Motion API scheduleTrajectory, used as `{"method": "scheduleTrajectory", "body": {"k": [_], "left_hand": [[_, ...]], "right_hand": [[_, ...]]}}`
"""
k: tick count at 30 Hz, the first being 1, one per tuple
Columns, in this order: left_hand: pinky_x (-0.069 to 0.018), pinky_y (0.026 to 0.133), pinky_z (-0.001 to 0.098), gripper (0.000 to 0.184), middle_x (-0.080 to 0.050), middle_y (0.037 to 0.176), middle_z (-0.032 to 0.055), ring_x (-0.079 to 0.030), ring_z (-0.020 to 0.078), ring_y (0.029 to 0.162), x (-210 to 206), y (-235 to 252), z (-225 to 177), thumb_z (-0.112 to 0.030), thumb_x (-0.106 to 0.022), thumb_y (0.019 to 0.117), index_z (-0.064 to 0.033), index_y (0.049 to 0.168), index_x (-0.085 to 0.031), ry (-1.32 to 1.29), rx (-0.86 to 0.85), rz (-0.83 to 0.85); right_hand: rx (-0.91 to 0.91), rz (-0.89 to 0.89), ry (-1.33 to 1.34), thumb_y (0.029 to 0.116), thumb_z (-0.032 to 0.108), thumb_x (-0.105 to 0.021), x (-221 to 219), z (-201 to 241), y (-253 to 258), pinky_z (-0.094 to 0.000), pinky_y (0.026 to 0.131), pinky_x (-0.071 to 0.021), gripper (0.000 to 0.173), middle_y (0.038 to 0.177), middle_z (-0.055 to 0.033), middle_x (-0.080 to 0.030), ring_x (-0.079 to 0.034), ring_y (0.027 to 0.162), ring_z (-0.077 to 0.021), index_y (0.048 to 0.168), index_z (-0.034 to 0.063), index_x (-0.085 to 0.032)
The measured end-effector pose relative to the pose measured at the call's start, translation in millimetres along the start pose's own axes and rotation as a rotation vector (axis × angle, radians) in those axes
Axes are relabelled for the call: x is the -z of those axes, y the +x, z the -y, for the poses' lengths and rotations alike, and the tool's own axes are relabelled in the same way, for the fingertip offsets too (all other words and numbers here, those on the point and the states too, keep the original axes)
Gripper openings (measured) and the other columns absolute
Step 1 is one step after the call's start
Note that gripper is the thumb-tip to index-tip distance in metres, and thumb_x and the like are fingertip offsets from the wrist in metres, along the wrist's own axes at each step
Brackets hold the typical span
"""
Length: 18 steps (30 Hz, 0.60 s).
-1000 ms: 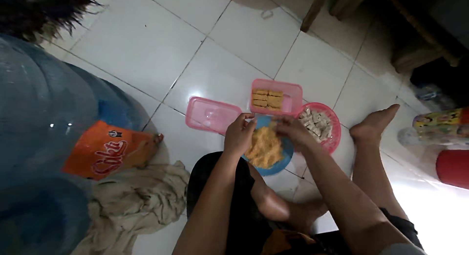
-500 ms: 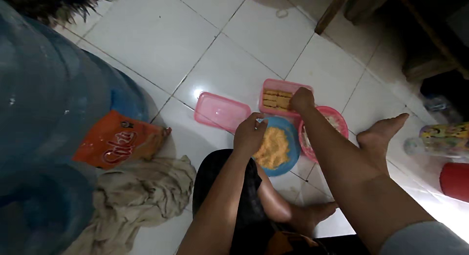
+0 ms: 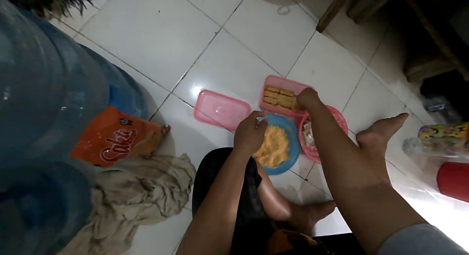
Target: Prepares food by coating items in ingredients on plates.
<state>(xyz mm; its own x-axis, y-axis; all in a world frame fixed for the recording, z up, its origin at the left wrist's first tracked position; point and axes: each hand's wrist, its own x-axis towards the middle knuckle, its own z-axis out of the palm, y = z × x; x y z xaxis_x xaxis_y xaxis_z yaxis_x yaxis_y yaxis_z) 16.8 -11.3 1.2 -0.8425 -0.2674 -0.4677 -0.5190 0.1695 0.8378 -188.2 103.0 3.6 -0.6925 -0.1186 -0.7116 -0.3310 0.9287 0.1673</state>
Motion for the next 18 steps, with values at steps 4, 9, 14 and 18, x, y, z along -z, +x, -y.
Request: {"method": "scheduleTrajectory", "body": {"k": [4,9,14,18], "left_hand": [[-0.0523,0.082,0.0522,0.037,-0.069,0.102,0.0151,-0.066,0.0290,0.089,-1,0,3,-0.029,-0.047,0.1095,-0.0090,0.138,-0.059,-0.012,0.016,0.010],[-0.0556,0.082,0.0465,0.037,-0.069,0.108,0.0191,-0.068,0.0256,0.091,-4,2,13,-0.025,-0.047,0.1080,-0.0043,0.136,-0.059,-0.016,-0.074,-0.035],[-0.0523,0.075,0.0336,0.039,-0.066,0.106,0.0157,-0.064,0.0160,0.085,-6,-7,-4,-0.024,-0.043,0.1081,0.0014,0.135,-0.056,-0.003,-0.019,-0.097],[-0.0526,0.080,0.0383,0.036,-0.066,0.112,0.0191,-0.065,0.0209,0.091,-4,-11,-9,-0.019,-0.043,0.1097,-0.0001,0.138,-0.055,-0.007,0.047,-0.111]], "right_hand": [[-0.011,-0.248,0.430,0.1058,0.012,-0.048,-2,-19,-22,-0.0640,0.104,-0.0456,0.034,0.132,-0.0334,-0.060,-0.058,0.127,-0.0471,0.123,-0.0135,-0.062],[0.095,-0.592,0.679,0.1040,0.027,-0.060,-53,-14,-78,-0.0613,0.090,-0.0560,0.040,0.125,-0.0244,-0.067,-0.067,0.111,-0.0429,0.139,0.0074,-0.060],[0.440,-0.126,0.563,0.1030,0.003,-0.052,-102,8,-131,-0.0603,0.104,-0.0485,0.041,0.139,-0.0200,-0.062,-0.055,0.134,-0.0406,0.143,0.0105,-0.061],[0.397,-0.173,0.611,0.1023,0.001,-0.052,-103,-17,-127,-0.0596,0.105,-0.0481,0.041,0.143,-0.0163,-0.060,-0.054,0.136,-0.0386,0.139,0.0125,-0.064]]}}
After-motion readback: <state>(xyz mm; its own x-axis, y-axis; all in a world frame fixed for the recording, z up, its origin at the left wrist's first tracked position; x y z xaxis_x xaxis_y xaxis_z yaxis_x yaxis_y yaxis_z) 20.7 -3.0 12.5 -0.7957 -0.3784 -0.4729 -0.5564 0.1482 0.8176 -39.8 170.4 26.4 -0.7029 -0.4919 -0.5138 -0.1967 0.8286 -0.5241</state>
